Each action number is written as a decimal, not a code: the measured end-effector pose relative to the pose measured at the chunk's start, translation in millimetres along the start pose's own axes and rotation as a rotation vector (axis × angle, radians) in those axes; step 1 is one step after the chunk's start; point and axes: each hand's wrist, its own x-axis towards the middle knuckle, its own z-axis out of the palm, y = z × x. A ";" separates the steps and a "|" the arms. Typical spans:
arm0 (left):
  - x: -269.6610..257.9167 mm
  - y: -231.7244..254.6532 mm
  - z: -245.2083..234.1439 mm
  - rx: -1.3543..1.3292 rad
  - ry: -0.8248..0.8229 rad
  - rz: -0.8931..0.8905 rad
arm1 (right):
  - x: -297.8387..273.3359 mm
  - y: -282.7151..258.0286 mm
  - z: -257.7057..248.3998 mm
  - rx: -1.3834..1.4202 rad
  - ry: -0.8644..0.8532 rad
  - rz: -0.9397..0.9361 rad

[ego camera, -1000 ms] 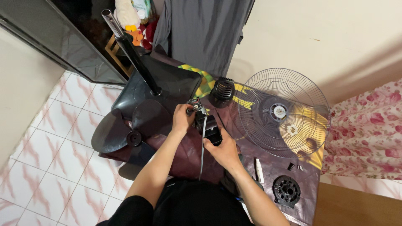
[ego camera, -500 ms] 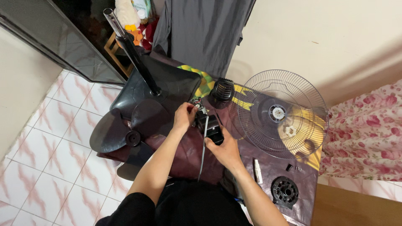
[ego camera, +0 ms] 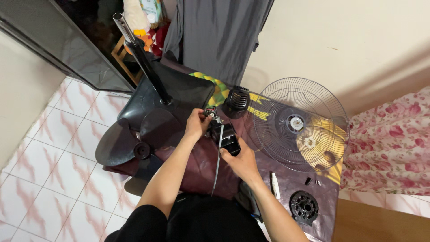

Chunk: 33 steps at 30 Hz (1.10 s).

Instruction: The person works on the internal motor assembly of a disassembled electric fan. They use a screwdriver to tighten or adjust components within the motor housing, repeatedly repositioning the assembly and the tool. The fan blades, cage, and base are visible on the table but are not handled during the clip.

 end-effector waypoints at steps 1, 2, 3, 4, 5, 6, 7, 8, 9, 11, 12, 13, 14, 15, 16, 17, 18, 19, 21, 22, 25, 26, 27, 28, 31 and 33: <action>-1.6 -1.2 0.2 -0.030 0.005 0.007 | -1.2 3.6 -1.5 0.008 -0.005 0.000; -3.3 -2.0 -1.0 -0.059 0.010 0.016 | -1.8 7.2 -2.7 0.018 -0.009 -0.001; -4.9 -2.1 -2.7 -0.089 0.014 0.026 | -2.3 11.4 -4.0 0.068 -0.023 0.009; -8.1 -2.3 -4.8 -0.016 0.057 0.063 | -3.9 16.7 -5.8 0.118 -0.036 0.024; -11.1 -2.0 -7.5 0.056 0.099 0.102 | -4.1 22.5 -8.3 0.168 -0.049 0.038; -13.2 -0.6 -10.3 0.128 0.138 0.142 | -4.3 28.7 -11.5 0.160 -0.061 0.086; -11.9 2.2 -13.2 0.138 0.098 0.161 | -4.1 35.3 -15.1 0.152 -0.074 0.135; -10.8 5.0 -16.6 0.148 0.054 0.177 | -5.6 42.8 -18.8 0.145 -0.087 0.187; -10.2 8.6 -19.3 0.158 0.010 0.193 | -6.4 50.3 -23.0 0.133 -0.092 0.078; -12.4 17.2 -25.5 -0.055 -0.172 0.054 | -10.0 64.3 -28.5 0.109 -0.098 -0.141; -14.2 21.4 -29.1 -0.161 -0.266 -0.016 | -13.7 70.4 -29.4 0.134 -0.129 -0.136; -17.3 24.4 -34.0 -0.197 -0.298 -0.063 | -17.3 75.9 -30.1 0.160 -0.160 -0.132; -22.0 26.1 -40.2 -0.233 -0.329 -0.112 | -21.6 81.1 -30.9 0.185 -0.192 -0.128; -26.3 27.4 -45.3 -0.268 -0.359 -0.161 | -25.6 86.0 -32.7 0.155 -0.194 -0.195; -30.9 27.3 -51.0 -0.256 -0.349 -0.122 | -28.9 90.2 -34.6 0.125 -0.198 -0.262; -37.4 25.7 -57.0 -0.245 -0.338 -0.082 | -32.5 94.0 -36.1 0.094 -0.203 -0.329; -45.7 23.6 -61.2 -0.233 -0.325 -0.044 | -37.8 97.7 -36.0 0.117 -0.208 -0.330; -55.1 22.0 -62.1 -0.196 -0.254 0.027 | -43.8 101.3 -35.5 0.141 -0.212 -0.331; -72.1 17.5 -64.4 -0.121 -0.114 0.172 | -53.3 108.4 -31.9 0.198 -0.226 -0.288; -79.1 15.0 -66.1 -0.087 -0.081 0.199 | -57.6 112.0 -29.5 0.230 -0.234 -0.242; -95.1 8.5 -71.5 -0.040 -0.037 0.197 | -70.9 123.5 -19.5 0.444 -0.259 -0.012; -98.9 6.9 -74.0 -0.059 -0.053 0.136 | -73.8 126.5 -16.1 0.532 -0.270 0.078; -102.9 5.2 -77.1 -0.078 -0.069 0.075 | -77.2 129.2 -13.0 0.522 -0.265 0.091; -105.3 3.4 -80.3 -0.052 -0.092 0.054 | -80.1 132.2 -9.4 0.512 -0.263 0.100; -110.5 -2.4 -90.0 0.015 -0.125 0.049 | -92.4 141.5 4.5 0.513 -0.237 0.076; -112.4 -4.0 -94.0 0.043 -0.109 0.130 | -97.8 148.5 12.0 0.540 -0.207 0.148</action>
